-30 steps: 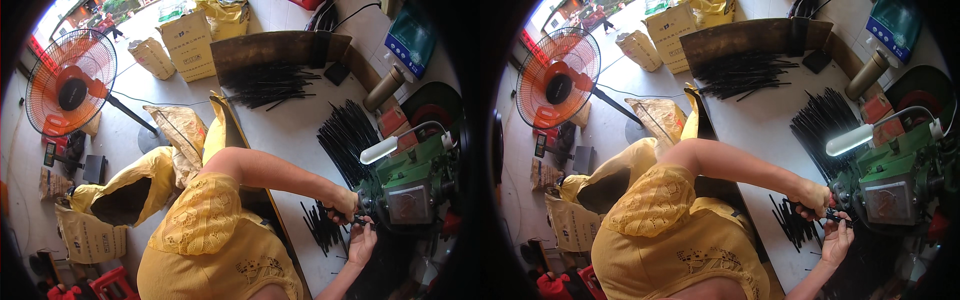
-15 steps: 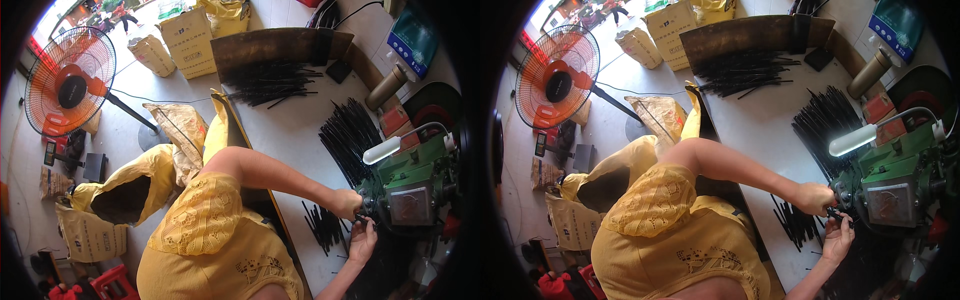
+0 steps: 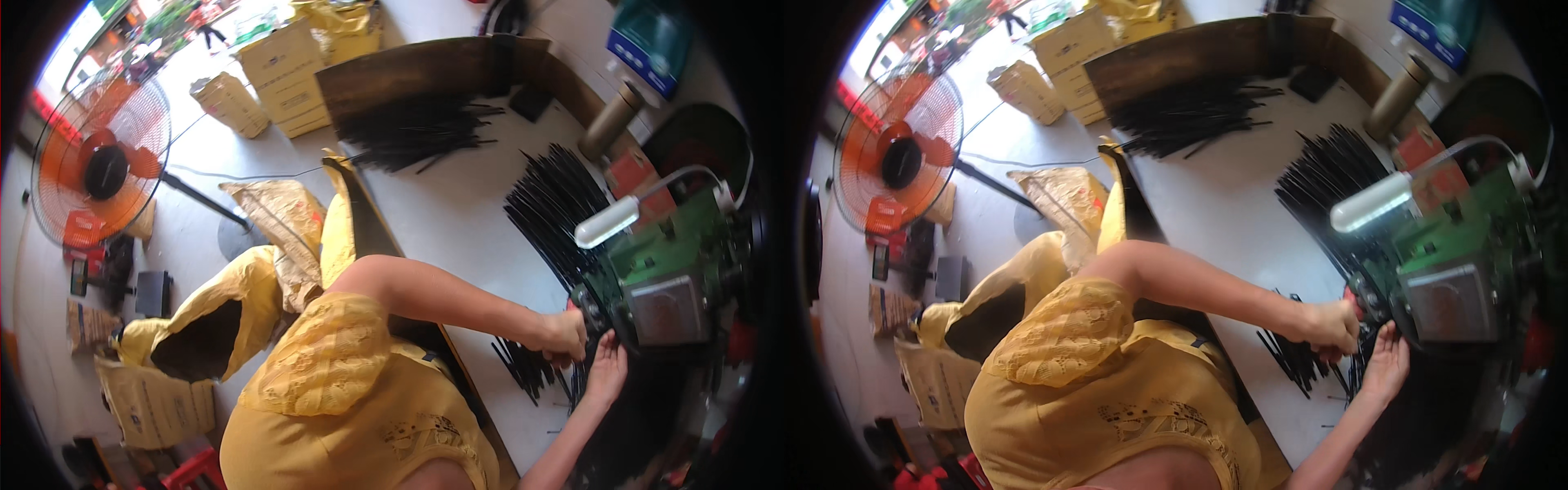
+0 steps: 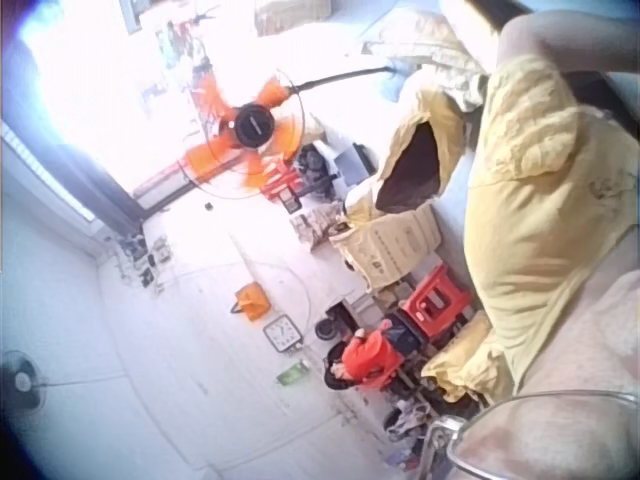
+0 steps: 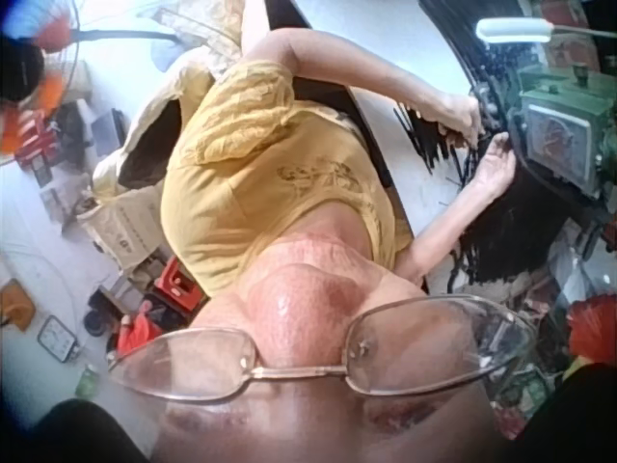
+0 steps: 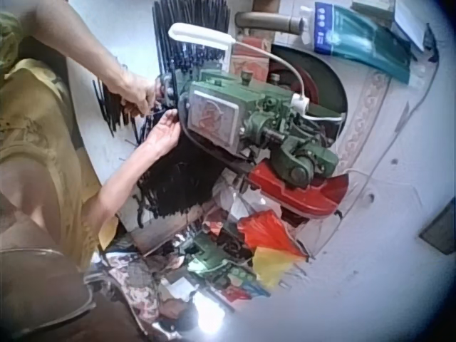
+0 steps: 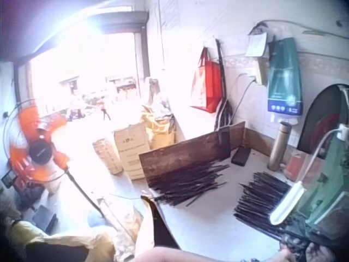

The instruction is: The person feeds black plastic rods into an assembly machine by hand, inserting them one by one for trimming or crimping.

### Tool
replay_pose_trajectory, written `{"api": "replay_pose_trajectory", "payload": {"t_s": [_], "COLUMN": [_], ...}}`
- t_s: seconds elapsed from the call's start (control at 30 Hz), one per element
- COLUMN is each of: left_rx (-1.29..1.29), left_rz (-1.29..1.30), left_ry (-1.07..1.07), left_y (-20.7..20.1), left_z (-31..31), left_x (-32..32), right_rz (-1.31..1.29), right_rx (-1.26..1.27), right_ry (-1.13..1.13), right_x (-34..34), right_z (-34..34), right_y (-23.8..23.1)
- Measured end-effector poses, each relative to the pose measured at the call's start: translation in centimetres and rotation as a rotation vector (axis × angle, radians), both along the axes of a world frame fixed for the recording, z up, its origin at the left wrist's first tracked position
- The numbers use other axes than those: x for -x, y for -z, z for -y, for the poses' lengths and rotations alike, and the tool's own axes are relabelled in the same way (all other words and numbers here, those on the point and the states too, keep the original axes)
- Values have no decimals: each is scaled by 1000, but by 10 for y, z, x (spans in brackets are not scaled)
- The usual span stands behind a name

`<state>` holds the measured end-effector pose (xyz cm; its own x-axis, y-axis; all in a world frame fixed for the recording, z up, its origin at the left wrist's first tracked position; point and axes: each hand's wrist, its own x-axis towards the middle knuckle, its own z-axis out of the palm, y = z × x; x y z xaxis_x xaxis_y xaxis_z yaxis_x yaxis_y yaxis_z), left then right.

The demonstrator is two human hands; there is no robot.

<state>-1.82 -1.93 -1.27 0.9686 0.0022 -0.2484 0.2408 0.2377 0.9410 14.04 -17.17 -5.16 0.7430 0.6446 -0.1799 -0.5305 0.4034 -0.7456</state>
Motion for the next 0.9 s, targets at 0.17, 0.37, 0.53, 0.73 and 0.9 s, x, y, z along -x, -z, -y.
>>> {"api": "replay_pose_trajectory", "payload": {"t_s": [0.17,0.37,0.53,0.73,0.9], "left_rx": [129,249,305,325,350], "left_rz": [-179,-287,-292,-278,-221], "left_ry": [-64,-133,-109,-175,-339], "left_y": [-3,-8,-4,-4,-7], "left_z": [-13,-22,-27,-26,-40], "left_x": [-3,-5,-14,-33,-47], "right_rz": [-46,-141,-70,-67,-43], "right_rx": [2,-81,-75,-76,-100], "right_ry": [85,203,261,276,248], "right_x": [16,30,34,41,41], "right_z": [-6,-20,-22,-19,-32], "right_y": [-5,-25,-30,-33,-34]}}
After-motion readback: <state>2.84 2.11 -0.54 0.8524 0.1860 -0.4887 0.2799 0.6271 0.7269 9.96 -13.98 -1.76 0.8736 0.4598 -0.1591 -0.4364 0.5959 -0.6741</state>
